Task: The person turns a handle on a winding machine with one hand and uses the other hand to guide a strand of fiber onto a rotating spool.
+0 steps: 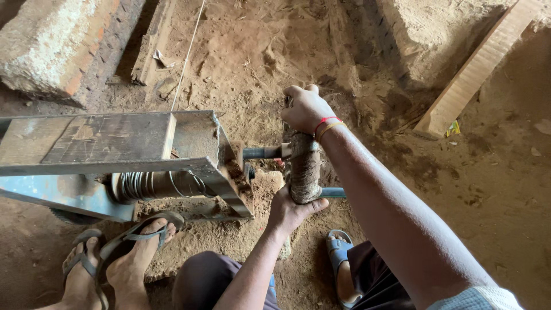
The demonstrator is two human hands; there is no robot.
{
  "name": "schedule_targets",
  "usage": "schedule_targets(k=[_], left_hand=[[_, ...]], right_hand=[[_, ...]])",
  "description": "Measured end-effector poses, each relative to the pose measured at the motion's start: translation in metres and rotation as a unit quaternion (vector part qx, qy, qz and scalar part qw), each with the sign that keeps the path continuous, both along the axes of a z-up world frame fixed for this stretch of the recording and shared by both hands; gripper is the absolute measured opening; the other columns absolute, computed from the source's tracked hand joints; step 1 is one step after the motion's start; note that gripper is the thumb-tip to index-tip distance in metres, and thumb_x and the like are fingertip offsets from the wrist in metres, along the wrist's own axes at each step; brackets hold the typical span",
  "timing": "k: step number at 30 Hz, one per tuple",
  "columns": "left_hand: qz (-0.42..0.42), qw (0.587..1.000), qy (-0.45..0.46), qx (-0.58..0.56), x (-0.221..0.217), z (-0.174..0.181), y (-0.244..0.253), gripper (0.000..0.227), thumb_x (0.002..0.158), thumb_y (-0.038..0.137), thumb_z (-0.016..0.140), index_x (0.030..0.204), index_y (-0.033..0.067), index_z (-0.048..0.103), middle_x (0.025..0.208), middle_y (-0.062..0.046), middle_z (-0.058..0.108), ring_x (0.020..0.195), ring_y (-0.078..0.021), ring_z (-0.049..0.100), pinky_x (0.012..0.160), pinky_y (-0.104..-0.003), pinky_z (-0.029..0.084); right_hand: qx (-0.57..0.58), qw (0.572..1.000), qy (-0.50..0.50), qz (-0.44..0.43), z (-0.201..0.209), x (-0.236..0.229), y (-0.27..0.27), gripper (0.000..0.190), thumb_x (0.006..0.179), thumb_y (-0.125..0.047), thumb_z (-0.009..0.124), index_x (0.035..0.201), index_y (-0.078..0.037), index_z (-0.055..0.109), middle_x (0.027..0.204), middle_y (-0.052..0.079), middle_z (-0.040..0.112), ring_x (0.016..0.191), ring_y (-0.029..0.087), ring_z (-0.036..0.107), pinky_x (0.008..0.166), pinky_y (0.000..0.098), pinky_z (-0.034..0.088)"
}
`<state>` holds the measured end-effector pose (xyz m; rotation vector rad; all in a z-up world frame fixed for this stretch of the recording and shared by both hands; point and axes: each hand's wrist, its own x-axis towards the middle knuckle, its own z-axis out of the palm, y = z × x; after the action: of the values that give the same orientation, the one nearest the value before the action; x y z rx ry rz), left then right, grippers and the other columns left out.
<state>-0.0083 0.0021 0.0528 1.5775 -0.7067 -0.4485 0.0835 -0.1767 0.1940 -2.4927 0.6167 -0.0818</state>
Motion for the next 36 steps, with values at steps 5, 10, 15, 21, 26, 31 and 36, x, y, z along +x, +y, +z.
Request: schedule_targets(k=[5, 10, 15, 21, 26, 31, 36], left_hand=[[-0.015, 0.997, -0.026, 0.065, 0.008, 0.000, 0.001, 0.063, 0.073, 0.061, 0.082, 0.110, 0.0096, 0.074, 0.098, -0.004, 0.079, 0.094, -0.0200, 0.077, 0.083, -0.038, 0.063], [-0.076, 0.995, -0.048, 0.036, 0.011, -0.011, 0.010, 0.090, 0.076, 0.085, 0.057, 0.115, 0.0054, 0.064, 0.093, -0.006, 0.071, 0.085, -0.0241, 0.074, 0.077, -0.039, 0.067], [-0.082, 0.979, -0.113, 0.148, 0.016, -0.033, 0.023, 0.114, 0.062, 0.079, 0.075, 0.140, 0.0012, 0.046, 0.132, -0.023, 0.054, 0.126, -0.0365, 0.055, 0.106, -0.051, 0.051], [-0.010, 0.953, -0.063, 0.297, 0.012, -0.075, 0.004, 0.134, 0.055, 0.059, 0.095, 0.161, 0.0143, 0.026, 0.166, -0.024, 0.020, 0.153, -0.0392, 0.023, 0.123, -0.054, 0.025], [0.032, 0.966, -0.112, 0.232, 0.009, -0.106, -0.009, 0.128, 0.058, 0.056, 0.098, 0.160, 0.0177, 0.032, 0.166, -0.025, 0.022, 0.153, -0.0406, 0.025, 0.124, -0.055, 0.025], [0.046, 0.972, -0.055, 0.225, 0.009, -0.118, -0.011, 0.135, 0.054, 0.055, 0.099, 0.159, 0.0100, 0.027, 0.164, -0.024, 0.023, 0.151, -0.0387, 0.026, 0.124, -0.052, 0.026], [0.053, 0.978, -0.052, 0.193, 0.007, -0.112, -0.010, 0.135, 0.053, 0.054, 0.098, 0.158, 0.0064, 0.030, 0.162, -0.023, 0.029, 0.150, -0.0375, 0.030, 0.123, -0.050, 0.028]], right_hand=[[0.022, 0.998, 0.053, -0.013, 0.007, 0.013, -0.002, 0.062, 0.079, -0.024, 0.070, 0.140, -0.027, 0.062, 0.145, 0.021, 0.043, 0.122, 0.042, 0.060, 0.105, 0.0419, 0.051], [0.018, 0.998, 0.063, -0.017, 0.005, 0.015, -0.005, 0.062, 0.080, -0.027, 0.070, 0.141, -0.028, 0.061, 0.146, 0.023, 0.043, 0.122, 0.042, 0.060, 0.105, 0.0422, 0.051], [0.020, 0.999, 0.040, -0.008, 0.000, 0.015, -0.008, 0.061, 0.079, -0.028, 0.072, 0.139, -0.026, 0.063, 0.145, 0.023, 0.044, 0.123, 0.042, 0.059, 0.107, 0.0414, 0.049], [0.031, 0.999, 0.037, -0.004, 0.008, 0.012, -0.005, 0.060, 0.078, -0.027, 0.073, 0.138, -0.025, 0.065, 0.145, 0.021, 0.044, 0.124, 0.040, 0.058, 0.108, 0.0405, 0.049], [0.043, 0.997, 0.069, -0.014, 0.017, 0.010, -0.001, 0.060, 0.080, -0.028, 0.073, 0.139, -0.027, 0.063, 0.145, 0.020, 0.043, 0.123, 0.040, 0.059, 0.107, 0.0417, 0.050], [0.041, 0.996, 0.071, -0.020, 0.015, 0.011, -0.002, 0.060, 0.080, -0.027, 0.073, 0.139, -0.028, 0.064, 0.145, 0.018, 0.043, 0.124, 0.039, 0.059, 0.106, 0.0420, 0.050], [0.039, 0.997, 0.061, -0.015, 0.013, 0.011, -0.004, 0.059, 0.080, -0.027, 0.074, 0.138, -0.027, 0.065, 0.145, 0.018, 0.043, 0.123, 0.040, 0.058, 0.105, 0.0418, 0.051]])
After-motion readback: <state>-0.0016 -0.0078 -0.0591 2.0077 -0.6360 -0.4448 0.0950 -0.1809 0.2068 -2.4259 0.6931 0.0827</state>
